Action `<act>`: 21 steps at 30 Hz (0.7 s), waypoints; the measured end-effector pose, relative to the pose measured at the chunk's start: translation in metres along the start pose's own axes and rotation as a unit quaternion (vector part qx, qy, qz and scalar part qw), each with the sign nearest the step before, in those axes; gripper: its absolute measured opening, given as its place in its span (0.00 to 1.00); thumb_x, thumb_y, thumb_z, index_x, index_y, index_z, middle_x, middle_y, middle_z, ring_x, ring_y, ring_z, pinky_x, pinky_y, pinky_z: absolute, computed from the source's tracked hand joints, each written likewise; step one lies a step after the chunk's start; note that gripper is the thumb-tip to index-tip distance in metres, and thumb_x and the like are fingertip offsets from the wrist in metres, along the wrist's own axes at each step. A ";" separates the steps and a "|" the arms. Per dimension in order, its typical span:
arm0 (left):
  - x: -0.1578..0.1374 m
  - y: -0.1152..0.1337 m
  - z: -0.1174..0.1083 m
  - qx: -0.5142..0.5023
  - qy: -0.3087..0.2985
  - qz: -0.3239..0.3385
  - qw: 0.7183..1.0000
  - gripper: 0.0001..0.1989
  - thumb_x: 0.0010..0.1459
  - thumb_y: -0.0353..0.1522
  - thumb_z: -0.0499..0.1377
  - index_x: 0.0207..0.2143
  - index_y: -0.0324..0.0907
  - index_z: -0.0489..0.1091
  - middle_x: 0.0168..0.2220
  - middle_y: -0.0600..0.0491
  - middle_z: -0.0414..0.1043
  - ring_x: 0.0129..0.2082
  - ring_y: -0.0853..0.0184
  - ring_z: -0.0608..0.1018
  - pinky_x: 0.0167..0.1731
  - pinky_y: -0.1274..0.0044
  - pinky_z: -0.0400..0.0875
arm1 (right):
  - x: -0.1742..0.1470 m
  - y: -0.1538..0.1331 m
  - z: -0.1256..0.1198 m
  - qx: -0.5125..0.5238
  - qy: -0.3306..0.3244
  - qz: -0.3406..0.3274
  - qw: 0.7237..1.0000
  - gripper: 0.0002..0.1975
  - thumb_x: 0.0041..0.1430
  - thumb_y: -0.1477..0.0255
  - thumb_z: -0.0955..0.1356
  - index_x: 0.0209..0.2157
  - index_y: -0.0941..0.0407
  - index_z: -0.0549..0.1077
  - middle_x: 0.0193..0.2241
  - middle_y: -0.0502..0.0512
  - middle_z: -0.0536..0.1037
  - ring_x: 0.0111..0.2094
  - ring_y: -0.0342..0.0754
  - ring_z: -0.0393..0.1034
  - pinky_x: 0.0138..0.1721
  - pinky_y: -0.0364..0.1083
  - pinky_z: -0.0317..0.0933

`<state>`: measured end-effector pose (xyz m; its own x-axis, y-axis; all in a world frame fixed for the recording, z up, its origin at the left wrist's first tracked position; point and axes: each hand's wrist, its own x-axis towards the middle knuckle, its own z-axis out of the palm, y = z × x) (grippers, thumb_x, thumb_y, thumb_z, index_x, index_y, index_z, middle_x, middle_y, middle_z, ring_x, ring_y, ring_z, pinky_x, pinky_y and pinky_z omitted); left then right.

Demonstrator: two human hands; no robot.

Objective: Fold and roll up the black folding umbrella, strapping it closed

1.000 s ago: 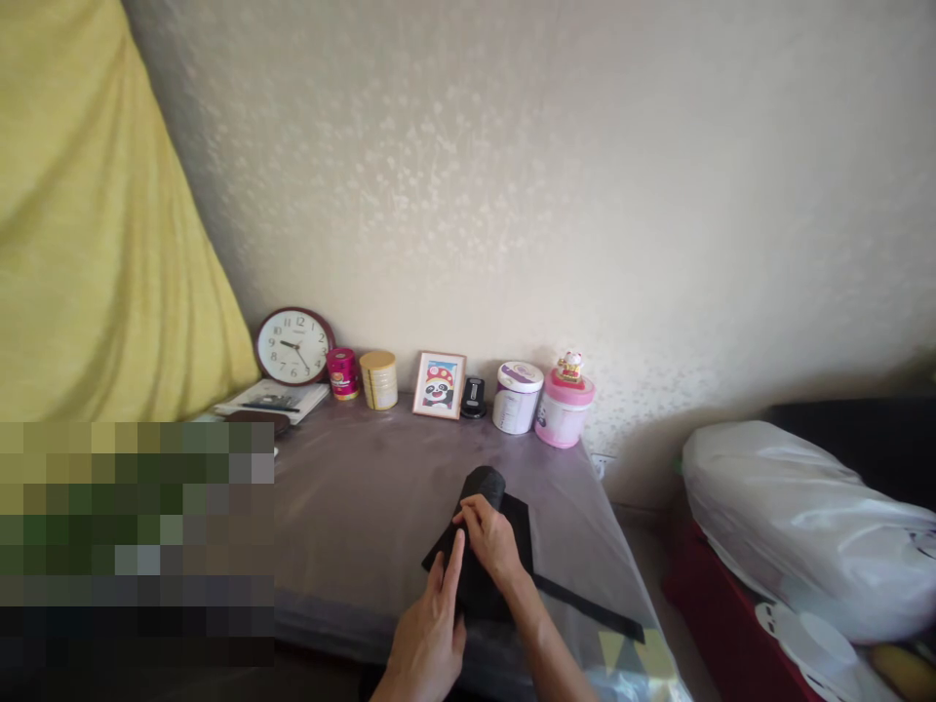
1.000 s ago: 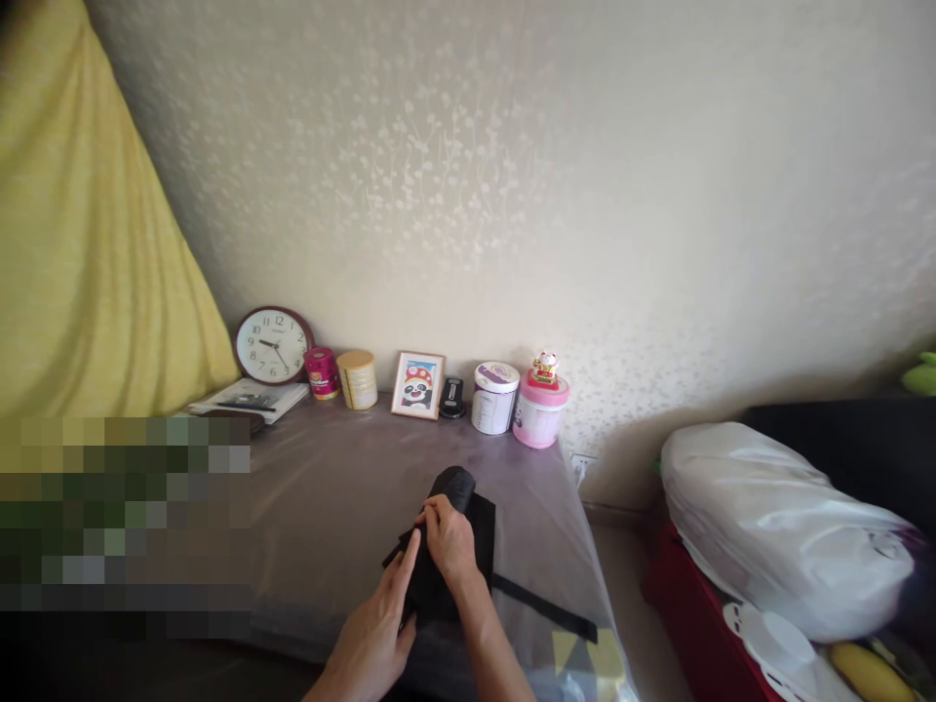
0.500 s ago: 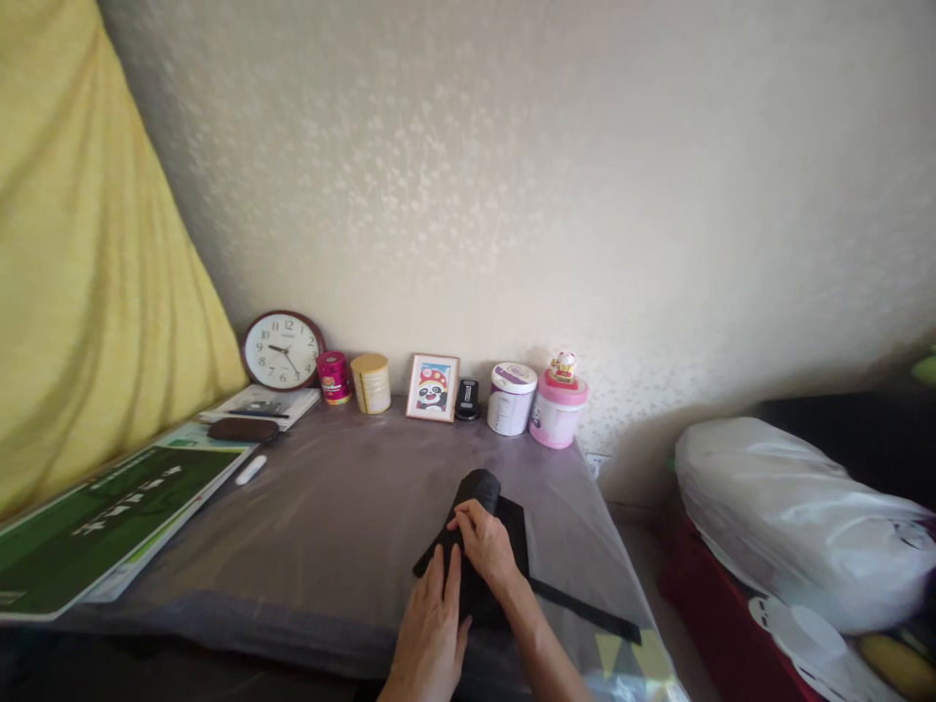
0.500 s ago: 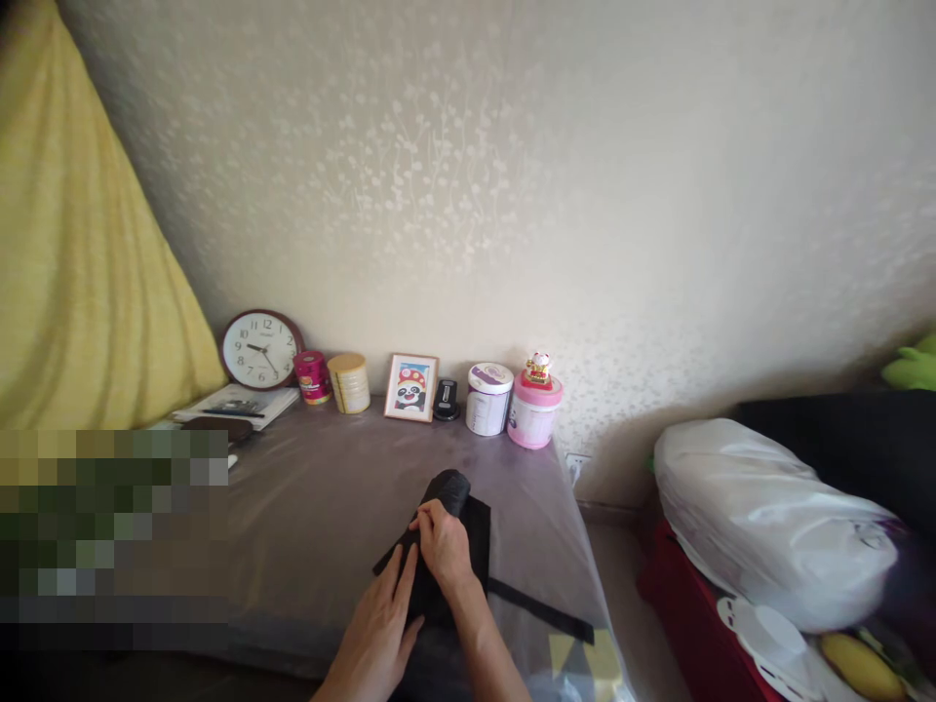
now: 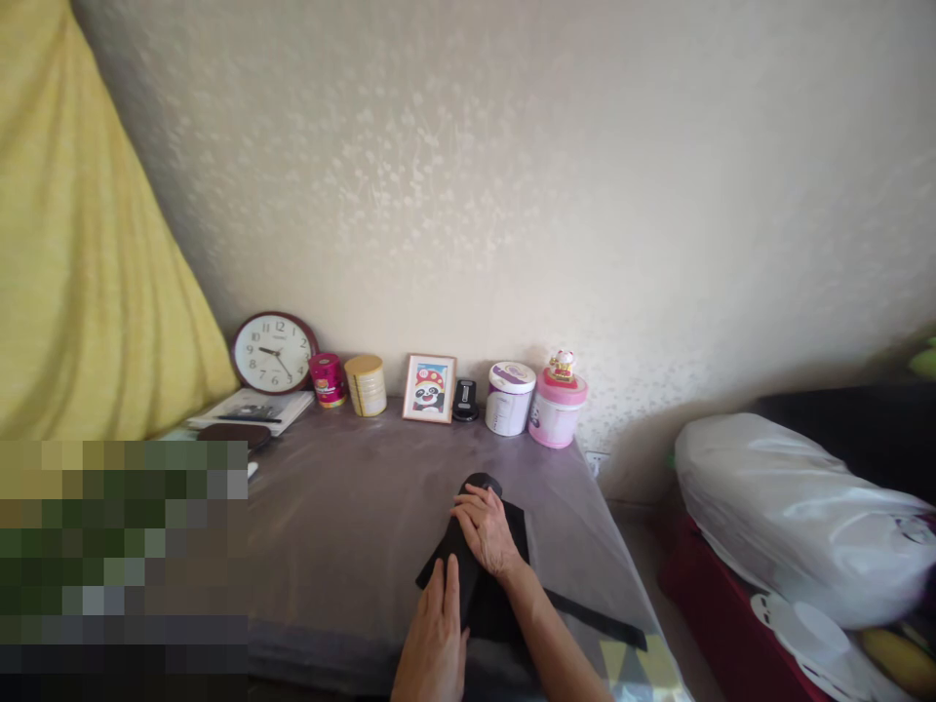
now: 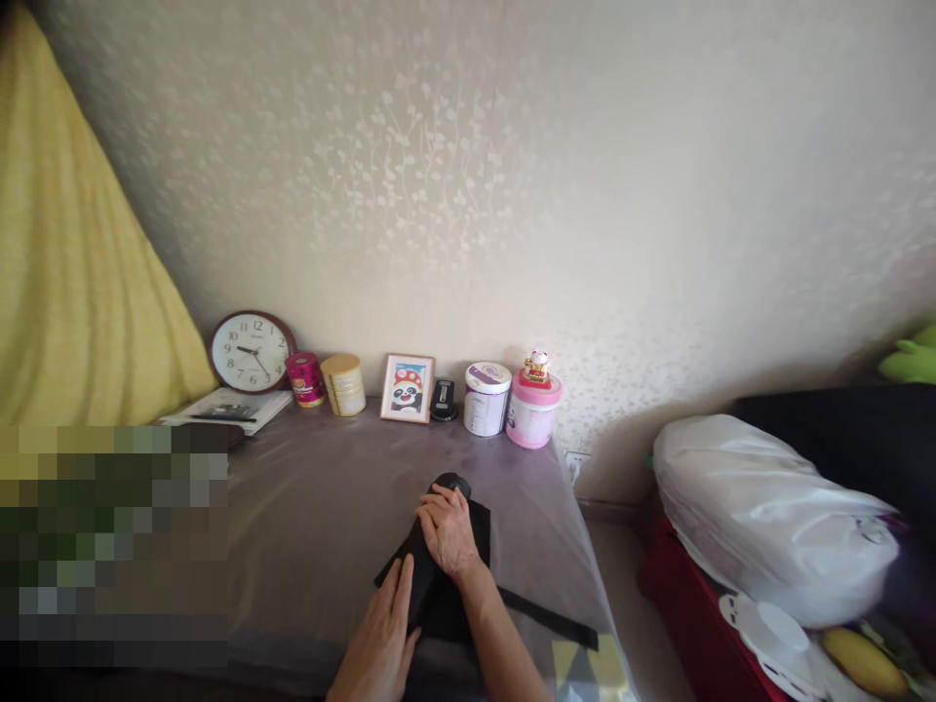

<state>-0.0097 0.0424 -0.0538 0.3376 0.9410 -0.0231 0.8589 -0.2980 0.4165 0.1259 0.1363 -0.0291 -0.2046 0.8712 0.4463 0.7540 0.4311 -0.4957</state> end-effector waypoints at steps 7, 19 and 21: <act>-0.002 0.005 -0.018 -0.002 -0.059 -0.019 0.998 0.44 0.43 0.18 0.47 0.62 0.35 0.29 0.64 0.42 0.39 0.63 0.60 0.51 0.58 0.70 0.53 | 0.026 0.027 0.010 -0.026 0.018 0.050 0.998 0.15 0.62 0.71 0.58 0.36 0.51 0.76 0.44 0.52 0.76 0.55 0.50 0.59 0.57 0.56 0.44; -0.006 0.003 -0.005 -0.022 0.006 -0.002 1.000 0.41 0.46 0.15 0.42 0.62 0.35 0.30 0.63 0.40 0.43 0.62 0.62 0.53 0.57 0.71 0.54 | -0.023 0.069 -0.044 0.036 0.157 0.292 0.943 0.18 0.55 0.65 0.58 0.39 0.60 0.72 0.36 0.62 0.77 0.38 0.52 0.72 0.41 0.49 0.64; -0.005 0.001 -0.001 -0.027 0.021 0.002 0.999 0.40 0.47 0.16 0.42 0.62 0.36 0.30 0.63 0.40 0.45 0.62 0.62 0.54 0.57 0.71 0.54 | -0.042 0.068 -0.049 0.096 0.140 0.328 0.929 0.18 0.54 0.63 0.59 0.37 0.59 0.72 0.32 0.59 0.77 0.34 0.51 0.74 0.36 0.47 0.66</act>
<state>-0.0112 0.0374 -0.0529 0.3239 0.9460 0.0162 0.8352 -0.2939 0.4647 0.2162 0.1176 -0.0450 0.4501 0.8777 0.1643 0.5279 -0.1132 -0.8417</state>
